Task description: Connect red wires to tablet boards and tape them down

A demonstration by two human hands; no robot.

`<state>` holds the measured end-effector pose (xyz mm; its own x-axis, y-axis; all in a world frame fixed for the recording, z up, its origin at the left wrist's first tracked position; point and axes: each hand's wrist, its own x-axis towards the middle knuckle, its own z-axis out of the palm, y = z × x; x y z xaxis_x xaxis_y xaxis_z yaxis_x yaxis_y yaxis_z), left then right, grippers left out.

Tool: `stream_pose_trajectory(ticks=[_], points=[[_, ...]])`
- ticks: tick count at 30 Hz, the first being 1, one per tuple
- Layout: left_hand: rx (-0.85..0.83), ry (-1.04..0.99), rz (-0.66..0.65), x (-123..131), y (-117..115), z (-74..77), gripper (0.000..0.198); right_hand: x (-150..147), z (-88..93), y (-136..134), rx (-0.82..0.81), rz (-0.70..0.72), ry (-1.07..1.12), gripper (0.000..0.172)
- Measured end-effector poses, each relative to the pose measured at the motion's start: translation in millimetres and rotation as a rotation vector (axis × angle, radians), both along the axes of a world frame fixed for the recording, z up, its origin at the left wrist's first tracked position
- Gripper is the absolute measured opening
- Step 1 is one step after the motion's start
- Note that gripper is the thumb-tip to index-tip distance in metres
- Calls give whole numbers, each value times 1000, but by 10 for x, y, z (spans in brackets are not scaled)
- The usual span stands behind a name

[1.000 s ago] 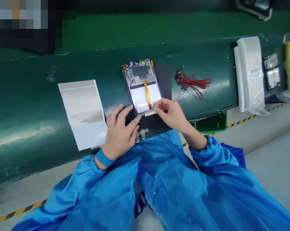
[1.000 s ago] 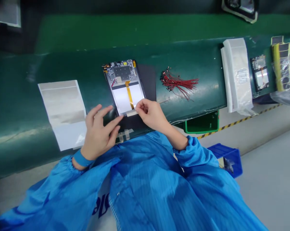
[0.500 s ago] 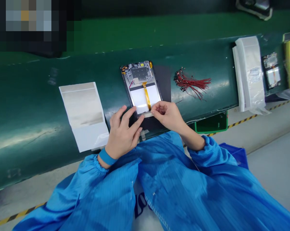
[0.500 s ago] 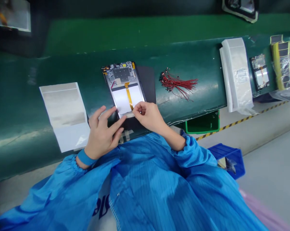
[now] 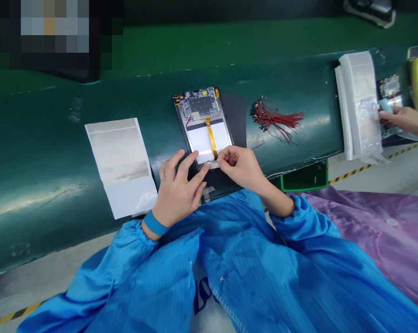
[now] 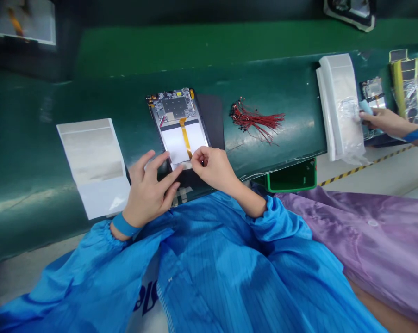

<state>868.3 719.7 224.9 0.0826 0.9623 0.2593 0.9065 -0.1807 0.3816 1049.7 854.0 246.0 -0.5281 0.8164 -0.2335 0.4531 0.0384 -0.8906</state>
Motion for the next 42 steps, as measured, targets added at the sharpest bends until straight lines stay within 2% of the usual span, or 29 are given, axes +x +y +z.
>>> stream_pose_trajectory(ticks=[19,31,37,42], points=[[8,74,8,10,25,-12,45,-41,-7,-45,146,-15,-90,5],[-10,47,31,48,-1,-40,49,-61,-21,-125,437,95,-307,10],[-13,53,42,67,-15,-54,51,-60,-63,-147,468,95,-325,8],[-12,41,47,84,-25,-55,53,-70,-69,-149,448,68,-318,16]])
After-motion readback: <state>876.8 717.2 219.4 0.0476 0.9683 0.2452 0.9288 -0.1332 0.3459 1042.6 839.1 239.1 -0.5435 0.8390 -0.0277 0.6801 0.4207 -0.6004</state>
